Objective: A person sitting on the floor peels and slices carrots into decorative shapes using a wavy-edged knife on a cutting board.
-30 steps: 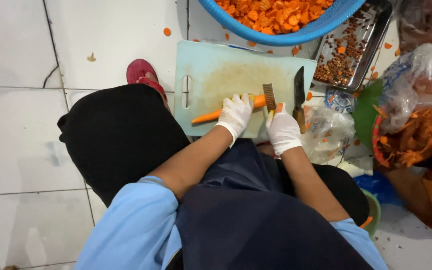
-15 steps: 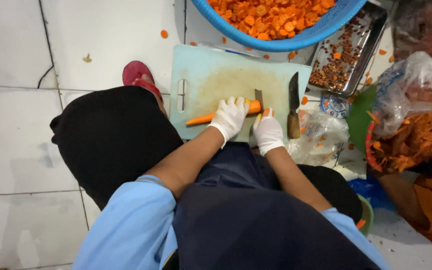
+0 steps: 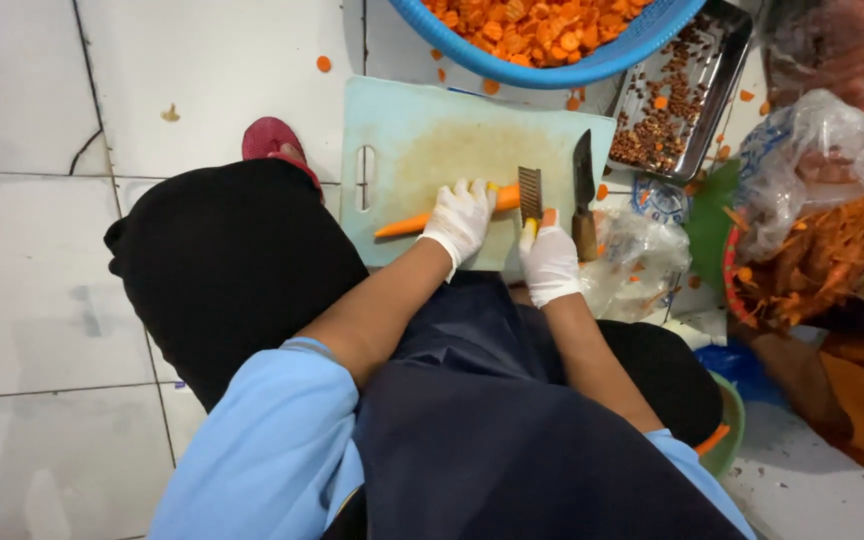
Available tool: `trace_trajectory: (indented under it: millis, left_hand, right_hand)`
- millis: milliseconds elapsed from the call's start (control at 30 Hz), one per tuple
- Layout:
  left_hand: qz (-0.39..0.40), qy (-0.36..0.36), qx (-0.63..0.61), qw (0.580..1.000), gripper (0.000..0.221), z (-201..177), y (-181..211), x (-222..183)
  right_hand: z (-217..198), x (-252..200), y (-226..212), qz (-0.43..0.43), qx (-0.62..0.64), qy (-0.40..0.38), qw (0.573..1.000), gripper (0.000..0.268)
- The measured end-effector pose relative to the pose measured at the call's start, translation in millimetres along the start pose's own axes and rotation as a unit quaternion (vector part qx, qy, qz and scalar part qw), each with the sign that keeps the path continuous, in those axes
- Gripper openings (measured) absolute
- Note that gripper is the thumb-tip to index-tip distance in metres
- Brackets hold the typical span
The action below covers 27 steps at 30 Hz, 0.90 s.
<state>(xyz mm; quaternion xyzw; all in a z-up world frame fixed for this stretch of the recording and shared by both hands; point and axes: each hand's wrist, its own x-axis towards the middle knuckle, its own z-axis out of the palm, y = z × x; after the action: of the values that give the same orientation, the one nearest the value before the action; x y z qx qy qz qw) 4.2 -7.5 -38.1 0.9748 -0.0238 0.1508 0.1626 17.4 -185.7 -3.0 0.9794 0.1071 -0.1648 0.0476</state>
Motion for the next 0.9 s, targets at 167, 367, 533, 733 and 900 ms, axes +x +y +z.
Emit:
trace_trajectory:
  millis: [167,367,533,733,900]
  left_hand:
    - [-0.002,-0.008,-0.012,1.0,0.012,3,-1,-1]
    - [0.001,0.002,-0.023,1.0,0.008,-4,-5,3]
    - [-0.001,0.002,-0.026,1.0,0.008,-7,-5,8]
    - [0.004,0.019,-0.017,1.0,0.005,2,0,2]
    - [-0.01,0.021,0.014,1.0,0.006,-3,-2,4]
  right_hand:
    - [1,6,5,-0.009,-0.022,-0.01,1.0,0.046]
    - [-20,2,-8,-0.016,-0.039,-0.024,0.999,0.042]
    - [-20,8,-16,-0.034,-0.038,-0.041,0.998,0.038]
    - [-14,18,-22,-0.002,-0.039,-0.089,0.995,0.042]
    - [8,31,-22,0.02,0.009,-0.077,0.997,0.04]
